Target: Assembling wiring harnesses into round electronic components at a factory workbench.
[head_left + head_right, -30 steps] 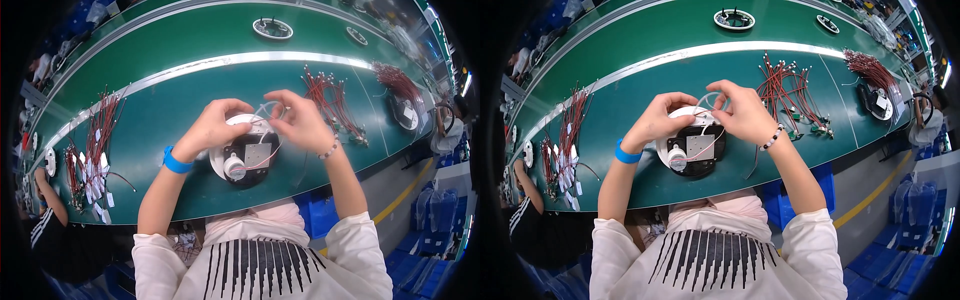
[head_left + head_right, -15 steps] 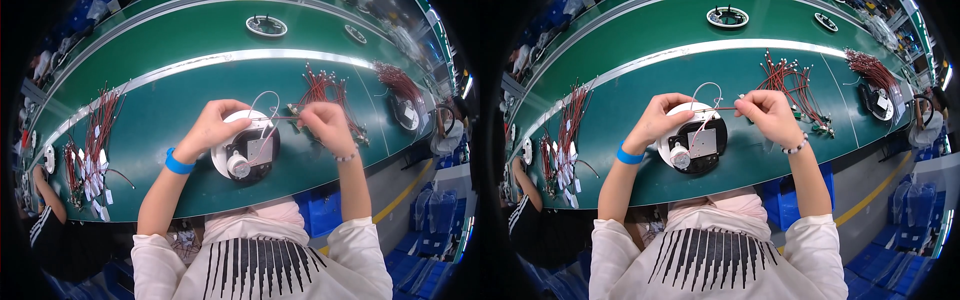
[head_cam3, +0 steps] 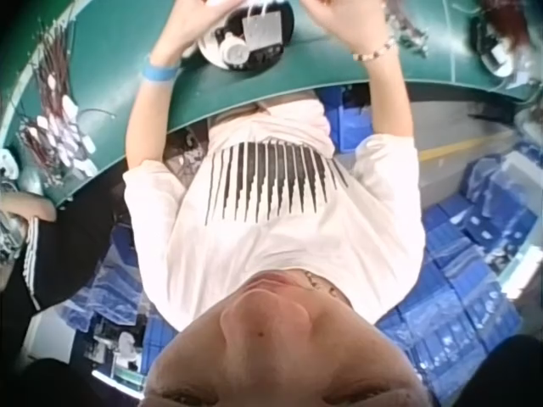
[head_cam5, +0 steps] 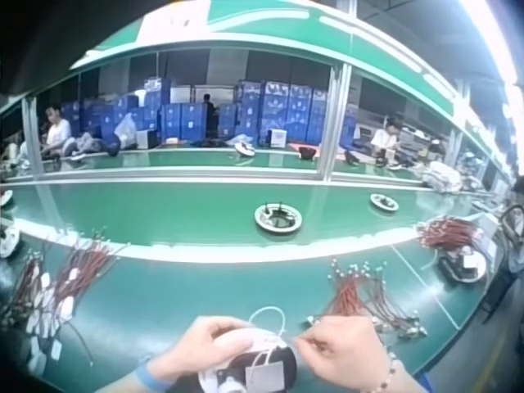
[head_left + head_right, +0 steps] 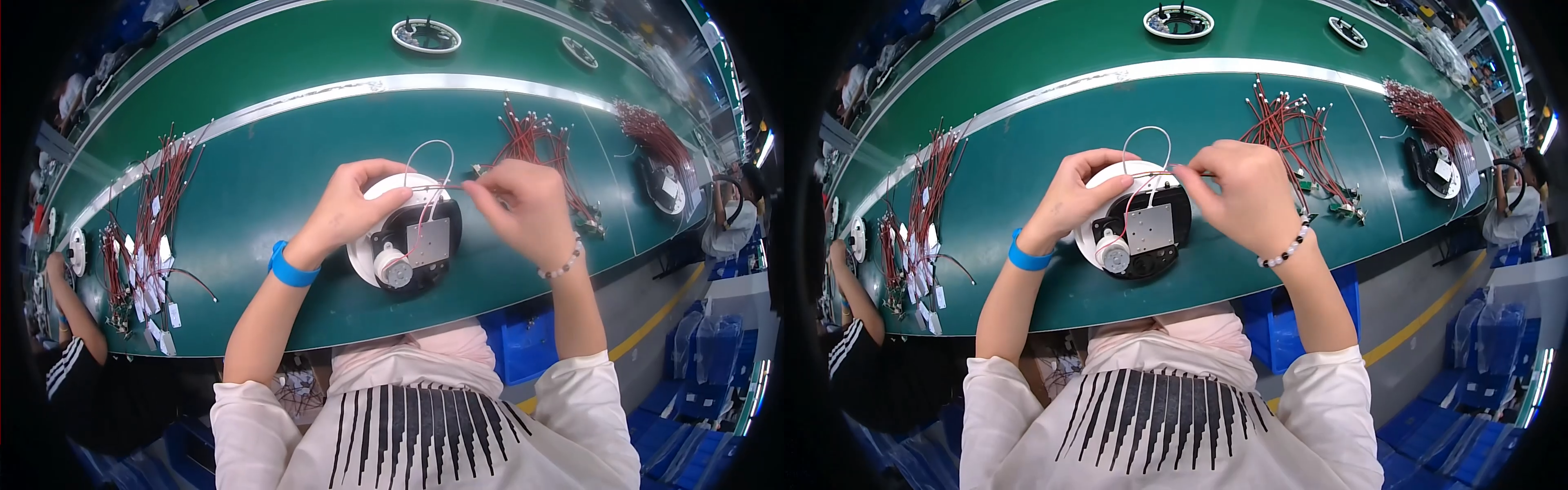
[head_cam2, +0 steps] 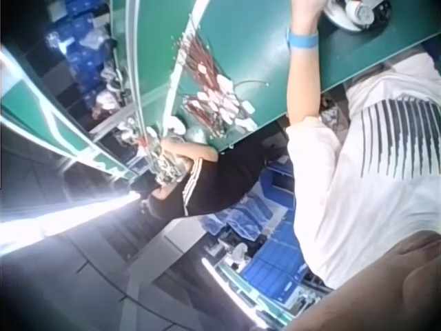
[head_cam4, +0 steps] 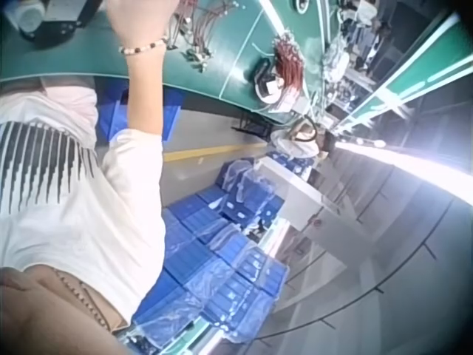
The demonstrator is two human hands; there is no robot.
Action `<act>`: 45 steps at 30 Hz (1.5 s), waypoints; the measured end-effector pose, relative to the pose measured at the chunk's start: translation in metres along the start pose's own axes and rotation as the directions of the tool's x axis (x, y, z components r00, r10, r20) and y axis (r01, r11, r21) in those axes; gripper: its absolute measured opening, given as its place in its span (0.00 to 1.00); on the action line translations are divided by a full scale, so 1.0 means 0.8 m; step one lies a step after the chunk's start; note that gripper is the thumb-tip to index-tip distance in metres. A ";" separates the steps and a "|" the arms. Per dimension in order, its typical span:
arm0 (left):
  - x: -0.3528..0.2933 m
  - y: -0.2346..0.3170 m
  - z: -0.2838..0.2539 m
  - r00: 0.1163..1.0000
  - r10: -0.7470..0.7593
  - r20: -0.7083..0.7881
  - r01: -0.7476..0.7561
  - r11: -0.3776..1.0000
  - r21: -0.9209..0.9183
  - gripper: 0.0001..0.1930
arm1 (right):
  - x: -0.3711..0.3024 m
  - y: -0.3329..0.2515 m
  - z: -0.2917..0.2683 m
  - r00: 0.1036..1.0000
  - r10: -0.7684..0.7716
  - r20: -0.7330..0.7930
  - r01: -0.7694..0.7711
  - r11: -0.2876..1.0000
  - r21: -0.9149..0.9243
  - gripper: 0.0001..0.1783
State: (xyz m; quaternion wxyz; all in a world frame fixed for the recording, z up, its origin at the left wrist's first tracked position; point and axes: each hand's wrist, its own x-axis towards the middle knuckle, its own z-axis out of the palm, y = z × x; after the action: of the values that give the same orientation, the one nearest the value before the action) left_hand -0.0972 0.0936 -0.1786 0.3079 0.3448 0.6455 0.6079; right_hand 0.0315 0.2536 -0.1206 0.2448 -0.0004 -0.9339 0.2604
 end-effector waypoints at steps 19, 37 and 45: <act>0.000 0.000 0.000 0.999 0.029 0.019 -0.030 0.997 0.064 0.14 | 0.000 0.044 0.028 0.842 0.421 0.337 -0.536 0.718 0.444 0.10; 0.003 -0.011 0.004 1.000 -0.013 -0.009 0.011 0.979 -0.202 0.13 | 0.015 0.027 0.021 0.946 0.087 0.313 -0.193 0.926 0.326 0.04; 0.002 -0.010 0.002 0.999 -0.028 -0.018 0.024 0.979 -0.200 0.15 | 0.019 0.012 0.027 0.817 0.167 0.552 -0.549 0.518 0.656 0.05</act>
State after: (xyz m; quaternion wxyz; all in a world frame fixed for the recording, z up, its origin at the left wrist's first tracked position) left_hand -0.0973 0.0962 -0.1868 0.3422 0.2973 0.5888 0.6692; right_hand 0.0070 0.2539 -0.1342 -0.0498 -0.0339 -0.7259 0.6851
